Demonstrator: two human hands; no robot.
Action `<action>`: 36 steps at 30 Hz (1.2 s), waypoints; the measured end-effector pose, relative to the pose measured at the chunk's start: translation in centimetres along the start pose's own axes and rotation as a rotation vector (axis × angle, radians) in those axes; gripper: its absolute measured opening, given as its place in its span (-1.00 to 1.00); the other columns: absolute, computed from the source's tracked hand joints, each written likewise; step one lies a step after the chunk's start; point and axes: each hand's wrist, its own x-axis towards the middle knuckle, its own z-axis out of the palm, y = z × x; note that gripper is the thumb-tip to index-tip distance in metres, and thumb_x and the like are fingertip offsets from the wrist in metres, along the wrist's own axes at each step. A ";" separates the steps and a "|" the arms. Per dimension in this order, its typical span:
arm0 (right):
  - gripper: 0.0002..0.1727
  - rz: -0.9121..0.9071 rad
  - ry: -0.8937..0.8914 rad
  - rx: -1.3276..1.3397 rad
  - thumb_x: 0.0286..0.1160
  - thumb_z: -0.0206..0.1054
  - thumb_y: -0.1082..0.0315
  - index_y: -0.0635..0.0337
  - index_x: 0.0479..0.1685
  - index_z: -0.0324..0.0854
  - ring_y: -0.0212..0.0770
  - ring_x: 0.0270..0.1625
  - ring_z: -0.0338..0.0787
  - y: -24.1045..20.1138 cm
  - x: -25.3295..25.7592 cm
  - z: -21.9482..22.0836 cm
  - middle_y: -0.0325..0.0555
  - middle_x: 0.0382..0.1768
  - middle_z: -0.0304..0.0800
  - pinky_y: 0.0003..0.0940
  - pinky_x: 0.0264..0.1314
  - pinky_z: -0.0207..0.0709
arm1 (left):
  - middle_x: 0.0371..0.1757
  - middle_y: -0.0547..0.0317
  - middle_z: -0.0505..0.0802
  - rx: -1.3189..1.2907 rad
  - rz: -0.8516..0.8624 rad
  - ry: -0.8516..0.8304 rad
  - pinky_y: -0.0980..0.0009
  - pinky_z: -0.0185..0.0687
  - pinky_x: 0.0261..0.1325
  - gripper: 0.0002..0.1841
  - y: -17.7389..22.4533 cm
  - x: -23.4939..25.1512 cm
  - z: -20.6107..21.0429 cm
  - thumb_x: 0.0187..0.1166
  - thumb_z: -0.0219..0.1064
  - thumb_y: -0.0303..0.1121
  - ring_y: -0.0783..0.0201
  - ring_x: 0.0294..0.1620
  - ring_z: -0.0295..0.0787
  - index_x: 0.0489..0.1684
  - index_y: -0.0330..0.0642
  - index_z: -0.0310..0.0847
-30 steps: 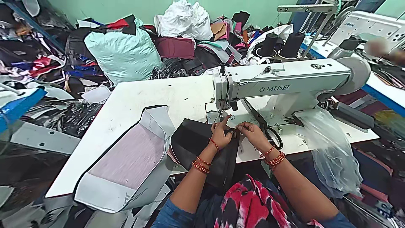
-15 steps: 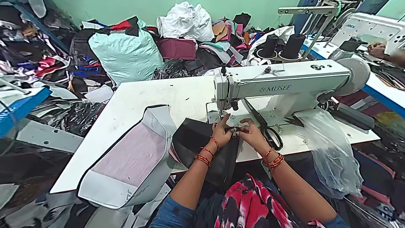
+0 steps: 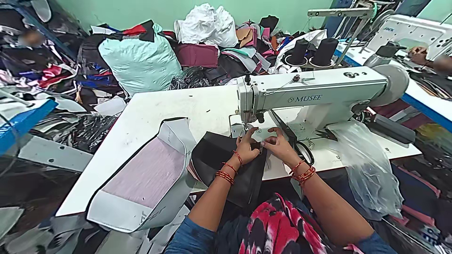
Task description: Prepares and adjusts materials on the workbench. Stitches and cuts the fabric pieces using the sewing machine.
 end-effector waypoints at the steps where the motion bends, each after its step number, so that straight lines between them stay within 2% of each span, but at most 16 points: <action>1: -0.32 0.014 -0.019 -0.018 0.55 0.44 0.42 0.36 0.56 0.14 -0.39 -0.23 0.74 0.0 0.2 -0.1 -0.03 -0.19 0.79 -0.42 -0.02 0.61 | 0.21 -0.05 0.86 0.009 -0.001 0.000 -0.30 -0.44 0.80 -0.04 0.1 -0.1 0.1 0.28 0.31 -0.42 0.01 0.58 0.51 0.87 -0.16 -0.05; 4: -0.35 0.087 -0.033 0.076 0.54 0.42 0.51 0.33 0.53 0.14 -0.38 -0.27 0.75 -0.1 0.5 -0.2 -0.03 -0.24 0.77 -0.42 -0.07 0.63 | 0.37 -0.08 0.79 0.057 -0.017 -0.018 -0.32 -0.49 0.80 -0.04 0.4 -0.2 0.1 0.34 0.32 -0.41 -0.06 0.69 0.40 0.90 -0.09 -0.10; 7: -0.37 0.129 -0.032 0.197 0.51 0.38 0.60 0.28 0.48 0.11 -0.39 -0.34 0.75 -0.1 0.5 -0.2 -0.08 -0.31 0.75 -0.45 -0.15 0.65 | 0.30 -0.11 0.82 0.082 -0.017 -0.022 -0.35 -0.49 0.80 -0.03 0.3 0.0 0.1 0.45 0.47 -0.33 -0.09 0.63 0.46 0.92 -0.06 -0.10; 13: -0.38 0.120 -0.016 0.226 0.51 0.36 0.64 0.30 0.47 0.11 -0.41 -0.32 0.73 -0.1 0.4 0.2 -0.09 -0.30 0.72 -0.47 -0.10 0.64 | 0.25 -0.10 0.84 0.087 -0.016 -0.030 -0.33 -0.50 0.81 0.02 0.2 0.1 0.3 0.42 0.55 -0.32 -0.09 0.59 0.50 0.91 -0.06 -0.10; 17: -0.54 0.013 -0.042 0.114 0.58 0.30 0.58 0.39 0.37 0.21 -0.42 -0.31 0.71 0.9 0.1 0.5 -0.10 -0.28 0.70 -0.48 -0.10 0.62 | 0.21 -0.10 0.86 0.064 -0.025 -0.013 -0.32 -0.54 0.82 -0.01 0.3 0.0 0.4 0.44 0.53 -0.37 -0.09 0.58 0.52 0.90 -0.10 -0.10; 20: -0.59 -0.068 -0.029 -0.096 0.67 0.20 0.55 0.40 0.42 0.24 -0.30 -0.14 0.71 1.8 -0.4 1.0 0.02 -0.10 0.70 -0.38 0.03 0.60 | 0.16 -0.08 0.86 0.063 -0.066 -0.009 -0.28 -0.56 0.82 -0.03 0.7 -0.1 0.8 0.45 0.53 -0.39 -0.08 0.56 0.51 0.89 -0.10 -0.06; 24: -0.56 -0.106 -0.047 0.027 0.63 0.20 0.58 0.40 0.42 0.18 -0.37 -0.18 0.74 1.7 -0.6 0.8 0.01 -0.09 0.69 -0.44 -0.02 0.65 | 0.12 -0.06 0.89 0.077 -0.074 0.017 -0.28 -0.50 0.83 -0.06 0.9 0.0 0.6 0.42 0.52 -0.41 -0.06 0.50 0.58 0.86 -0.13 0.01; 26: -0.57 -0.163 -0.033 -0.035 0.62 0.21 0.57 0.41 0.40 0.20 -0.37 -0.17 0.70 2.1 -0.6 1.0 0.00 -0.06 0.66 -0.45 -0.03 0.62 | 0.14 -0.06 0.88 0.084 -0.080 0.005 -0.28 -0.53 0.82 -0.07 0.8 0.0 0.7 0.43 0.51 -0.42 -0.07 0.52 0.55 0.85 -0.12 0.01; 31: -0.65 -0.377 -0.044 -0.300 0.55 0.21 0.40 0.39 0.25 0.39 -0.13 0.03 0.71 3.5 -0.1 0.8 0.11 0.01 0.68 -0.26 0.13 0.58 | 0.15 -0.07 0.87 0.093 -0.076 0.005 -0.28 -0.53 0.81 -0.12 0.6 0.2 0.9 0.41 0.47 -0.49 -0.08 0.54 0.53 0.82 -0.10 0.08; 34: -0.66 -0.386 -0.042 -0.426 0.62 0.21 0.40 0.43 0.27 0.48 0.07 0.19 0.74 3.1 -0.4 0.8 0.24 0.07 0.73 -0.12 0.33 0.56 | 0.16 -0.07 0.86 0.121 -0.081 0.008 -0.27 -0.54 0.82 -0.15 0.6 0.2 1.2 0.39 0.42 -0.54 -0.10 0.56 0.51 0.80 -0.10 0.12; 36: -0.64 -0.363 -0.021 -0.417 0.66 0.17 0.41 0.44 0.32 0.47 0.09 0.23 0.74 3.0 -0.4 1.0 0.27 0.11 0.73 -0.10 0.37 0.54 | 0.16 -0.07 0.87 0.121 -0.080 0.023 -0.27 -0.52 0.82 -0.17 0.9 0.2 1.2 0.39 0.43 -0.52 -0.10 0.55 0.51 0.78 -0.12 0.16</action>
